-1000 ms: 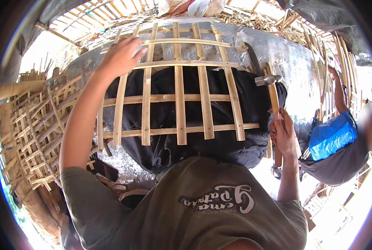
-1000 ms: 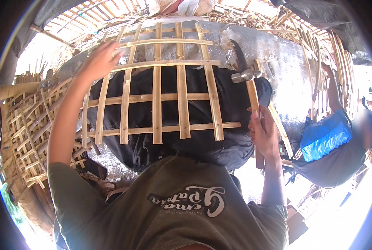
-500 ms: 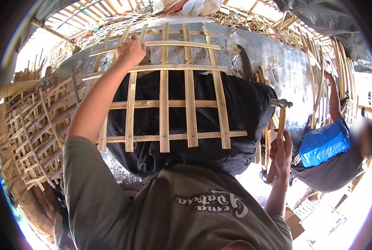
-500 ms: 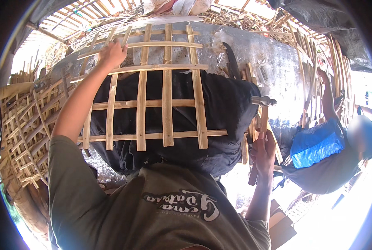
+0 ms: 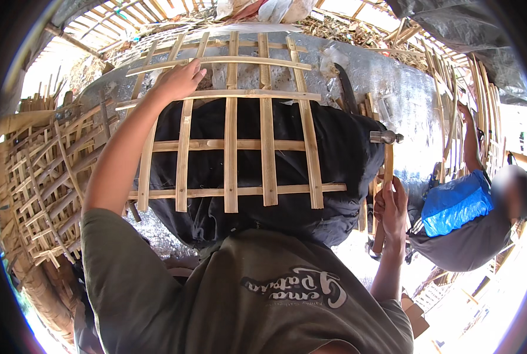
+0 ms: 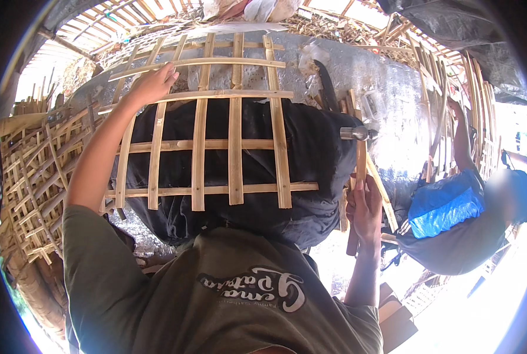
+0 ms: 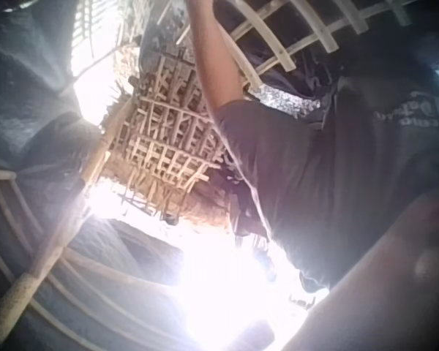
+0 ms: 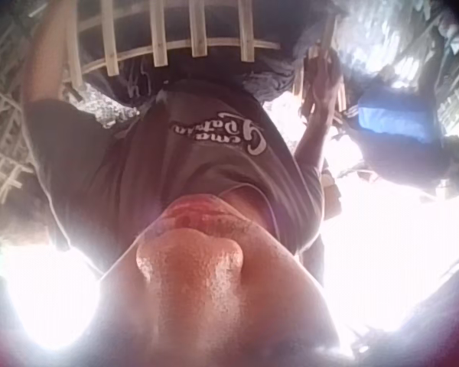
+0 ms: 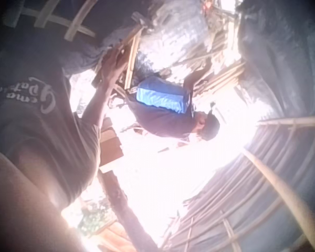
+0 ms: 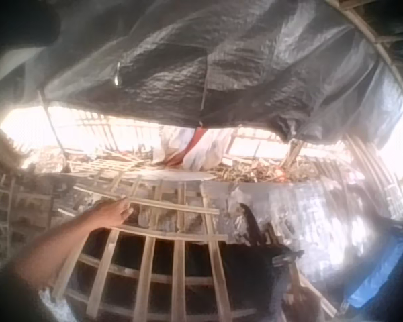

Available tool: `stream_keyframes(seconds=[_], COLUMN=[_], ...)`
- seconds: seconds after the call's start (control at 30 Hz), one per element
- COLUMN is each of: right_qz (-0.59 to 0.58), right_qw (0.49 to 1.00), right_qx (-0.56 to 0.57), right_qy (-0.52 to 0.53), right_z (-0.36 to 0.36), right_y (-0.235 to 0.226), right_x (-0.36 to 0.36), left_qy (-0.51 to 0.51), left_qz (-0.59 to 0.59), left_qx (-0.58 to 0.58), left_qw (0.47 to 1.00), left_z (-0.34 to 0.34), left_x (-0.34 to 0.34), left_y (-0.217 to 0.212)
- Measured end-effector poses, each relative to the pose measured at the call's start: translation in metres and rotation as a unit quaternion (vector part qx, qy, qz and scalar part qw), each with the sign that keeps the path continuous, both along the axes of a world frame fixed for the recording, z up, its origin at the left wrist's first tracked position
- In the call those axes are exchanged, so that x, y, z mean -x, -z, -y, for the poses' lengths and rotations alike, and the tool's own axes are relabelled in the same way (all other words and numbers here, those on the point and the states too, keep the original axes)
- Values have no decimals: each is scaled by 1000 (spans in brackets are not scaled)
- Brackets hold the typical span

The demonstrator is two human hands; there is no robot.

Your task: The person hammers nails into a wooden lattice frame using a hammer, then lifts and repositions the frame to continue nailing. The work is performed on a black tarp-covered surface with another person visible in the background.

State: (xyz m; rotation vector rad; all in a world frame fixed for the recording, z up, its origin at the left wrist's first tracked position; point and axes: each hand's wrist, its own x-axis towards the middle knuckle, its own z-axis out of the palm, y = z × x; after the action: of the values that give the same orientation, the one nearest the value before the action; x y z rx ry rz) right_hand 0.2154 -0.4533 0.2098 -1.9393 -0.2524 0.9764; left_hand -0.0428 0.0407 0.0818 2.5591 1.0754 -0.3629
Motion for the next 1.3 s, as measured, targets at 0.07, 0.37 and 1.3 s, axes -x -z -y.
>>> stream_keyframes(seconds=[0.07, 0.37, 1.3], right_qz=[-1, 9, 88], right_qw=[1000, 999, 993], right_qx=[-2, -11, -75], right_qy=[9, 31, 19], right_z=[2, 7, 2], right_y=[-1, 3, -22], right_x=[1, 6, 0], left_qy=[37, 50, -103], left_qz=[-4, 16, 202], left_qx=[60, 170, 17], left_qw=[997, 984, 974], left_z=[7, 11, 14], left_x=[3, 21, 69], left_y=[-18, -12, -129])
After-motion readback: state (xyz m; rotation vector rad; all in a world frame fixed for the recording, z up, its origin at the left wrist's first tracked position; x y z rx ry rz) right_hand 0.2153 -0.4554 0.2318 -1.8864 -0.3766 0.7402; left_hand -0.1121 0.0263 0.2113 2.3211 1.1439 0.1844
